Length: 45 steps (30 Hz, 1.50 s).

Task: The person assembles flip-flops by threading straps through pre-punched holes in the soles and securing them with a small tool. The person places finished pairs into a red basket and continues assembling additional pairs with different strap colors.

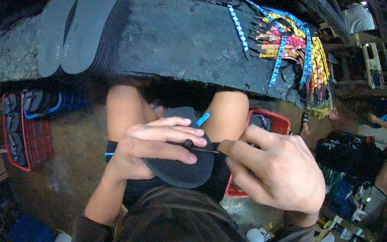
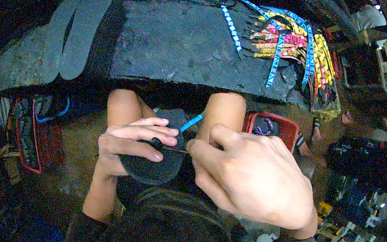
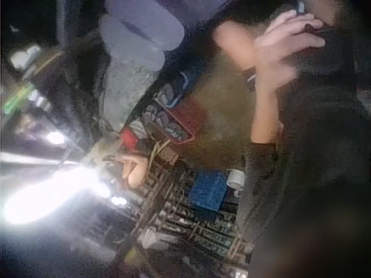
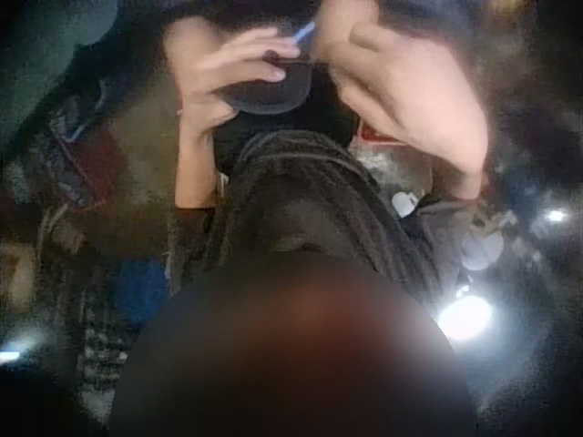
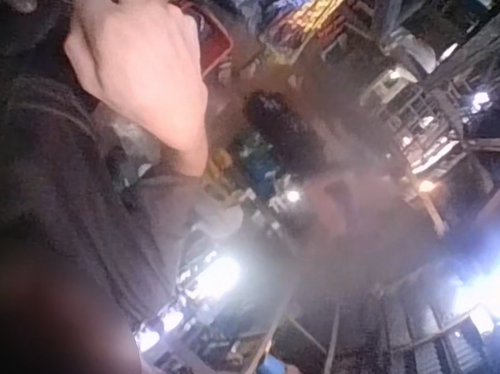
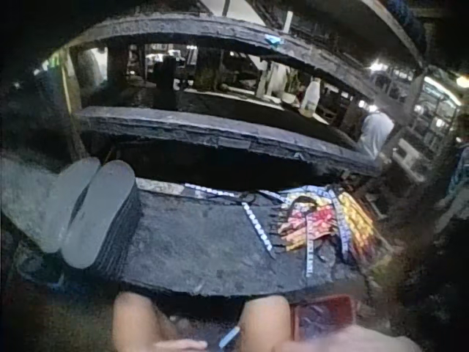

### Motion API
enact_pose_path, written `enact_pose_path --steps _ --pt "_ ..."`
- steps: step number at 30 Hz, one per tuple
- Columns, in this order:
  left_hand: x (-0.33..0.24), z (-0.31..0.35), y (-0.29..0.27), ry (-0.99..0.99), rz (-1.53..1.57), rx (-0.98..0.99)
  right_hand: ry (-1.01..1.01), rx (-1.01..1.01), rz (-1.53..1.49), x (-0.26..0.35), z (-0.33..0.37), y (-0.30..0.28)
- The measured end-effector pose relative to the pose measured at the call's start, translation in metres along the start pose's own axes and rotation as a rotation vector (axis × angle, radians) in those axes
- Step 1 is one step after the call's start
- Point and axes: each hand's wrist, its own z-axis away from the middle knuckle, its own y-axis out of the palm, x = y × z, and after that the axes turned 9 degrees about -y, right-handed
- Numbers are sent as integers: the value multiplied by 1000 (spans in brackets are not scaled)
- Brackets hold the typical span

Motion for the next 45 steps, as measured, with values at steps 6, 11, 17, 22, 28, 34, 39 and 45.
enact_pose_path --steps 6,11,17,22,28,34,39,45 --pt "6 10 -5 -243 329 86 -104 94 80 -16 -61 12" --pt "-12 45 8 -441 424 124 269 -684 -49 -34 -67 33" --pt "-18 60 34 -819 45 -131 437 -222 -731 16 -34 140" --pt "-70 45 -31 -726 -585 553 383 -95 -847 15 -21 175" --pt "-19 23 -46 -440 -309 564 -52 -85 -737 -6 -22 144" --pt "5 15 -33 -272 -333 524 362 171 -899 -14 -19 136" --pt "3 5 -35 -561 -103 627 296 -54 -913 1 -17 143" --pt "24 19 -30 -287 -363 574 358 -25 -688 2 -9 130"
